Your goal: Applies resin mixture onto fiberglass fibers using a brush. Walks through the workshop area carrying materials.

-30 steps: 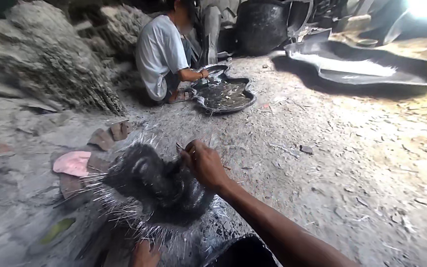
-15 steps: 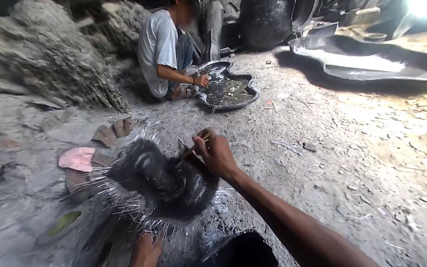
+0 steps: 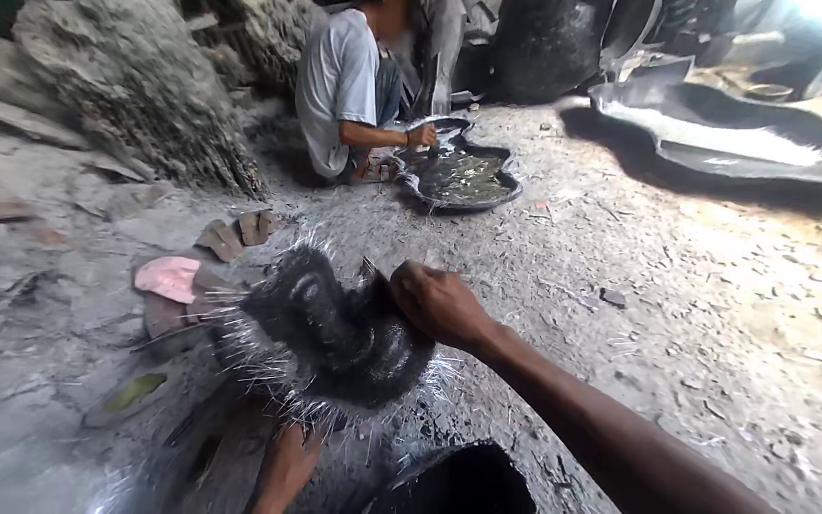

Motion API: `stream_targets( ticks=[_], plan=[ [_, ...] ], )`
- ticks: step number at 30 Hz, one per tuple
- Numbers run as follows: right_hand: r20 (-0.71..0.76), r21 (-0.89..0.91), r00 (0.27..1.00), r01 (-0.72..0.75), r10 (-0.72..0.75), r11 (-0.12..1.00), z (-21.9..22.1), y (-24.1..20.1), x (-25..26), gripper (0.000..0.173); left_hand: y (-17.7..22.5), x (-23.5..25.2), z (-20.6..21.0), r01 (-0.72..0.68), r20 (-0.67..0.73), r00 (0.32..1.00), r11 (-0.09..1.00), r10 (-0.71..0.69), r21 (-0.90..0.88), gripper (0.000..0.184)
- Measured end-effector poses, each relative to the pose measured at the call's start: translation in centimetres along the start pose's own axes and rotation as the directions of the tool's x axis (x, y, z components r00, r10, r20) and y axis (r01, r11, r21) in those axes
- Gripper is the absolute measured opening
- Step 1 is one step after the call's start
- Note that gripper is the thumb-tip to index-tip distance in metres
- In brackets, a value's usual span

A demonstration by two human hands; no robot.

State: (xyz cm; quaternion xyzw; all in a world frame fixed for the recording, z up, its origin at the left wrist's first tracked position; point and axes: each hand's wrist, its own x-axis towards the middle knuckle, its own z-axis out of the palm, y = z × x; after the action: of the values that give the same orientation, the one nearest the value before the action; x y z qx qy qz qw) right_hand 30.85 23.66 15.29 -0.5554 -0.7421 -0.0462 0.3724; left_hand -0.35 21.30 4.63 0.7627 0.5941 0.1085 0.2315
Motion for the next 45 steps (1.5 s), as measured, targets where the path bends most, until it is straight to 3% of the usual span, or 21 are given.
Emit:
stream_targets(
  ticks=[3, 7, 11, 14, 23, 29, 35, 39, 45],
  plan=[
    [-0.047, 0.008, 0.998, 0.031, -0.03, 0.999, -1.9, -1.0, -2.0, 0.016, 0.1, -0.1, 0.0, -0.016, -0.012, 1.0, 1.0, 0.016, -0.002, 0.052],
    [-0.035, 0.039, 0.995, -0.095, 0.097, 0.995, -2.4, -2.2, -6.0, 0.014, -0.1, -0.2, 0.2, -0.043, -0.048, 0.998, 0.999, 0.042, -0.031, 0.05],
    [-0.119, -0.008, 0.987, -0.108, 0.106, 0.994, -3.1, -2.8, -7.3, 0.016, -0.4, -0.2, 0.4, -0.059, -0.065, 0.996, 0.998, 0.057, -0.033, 0.051],
    [-0.036, 0.045, 0.992, -0.122, 0.124, 0.992, -1.7, -3.2, -7.8, 0.016, -0.4, -0.2, 0.6, -0.067, -0.078, 0.995, 0.997, 0.064, -0.03, 0.051],
    [-0.038, 0.17, 0.956, -0.281, 0.291, 0.945, -1.8, -3.3, -7.6, 0.02, -0.4, 0.0, 0.5, -0.052, -0.066, 0.997, 0.996, 0.048, -0.07, 0.051],
    [-0.046, 0.164, 0.966, -0.244, 0.254, 0.956, -1.7, -4.8, -8.2, 0.02, 0.3, -0.2, -0.1, -0.005, -0.007, 1.0, 0.999, 0.005, -0.037, 0.051],
    [-0.015, 0.184, 0.97, -0.234, 0.241, 0.955, -1.7, -4.9, -8.3, 0.024, 0.4, -0.4, 0.0, -0.039, -0.037, 0.999, 0.998, 0.037, -0.048, 0.048],
    [-0.15, 0.168, 0.959, -0.217, 0.242, 0.962, -3.1, -4.7, -7.0, 0.023, 0.0, -0.3, 0.1, -0.041, -0.03, 0.999, 0.998, 0.04, -0.038, 0.048],
    [-0.125, 0.213, 0.943, -0.277, 0.308, 0.937, -2.3, -3.7, -6.8, 0.025, 0.4, 0.0, -0.5, 0.006, 0.036, 0.999, 1.0, -0.005, -0.004, 0.05]
  ],
)
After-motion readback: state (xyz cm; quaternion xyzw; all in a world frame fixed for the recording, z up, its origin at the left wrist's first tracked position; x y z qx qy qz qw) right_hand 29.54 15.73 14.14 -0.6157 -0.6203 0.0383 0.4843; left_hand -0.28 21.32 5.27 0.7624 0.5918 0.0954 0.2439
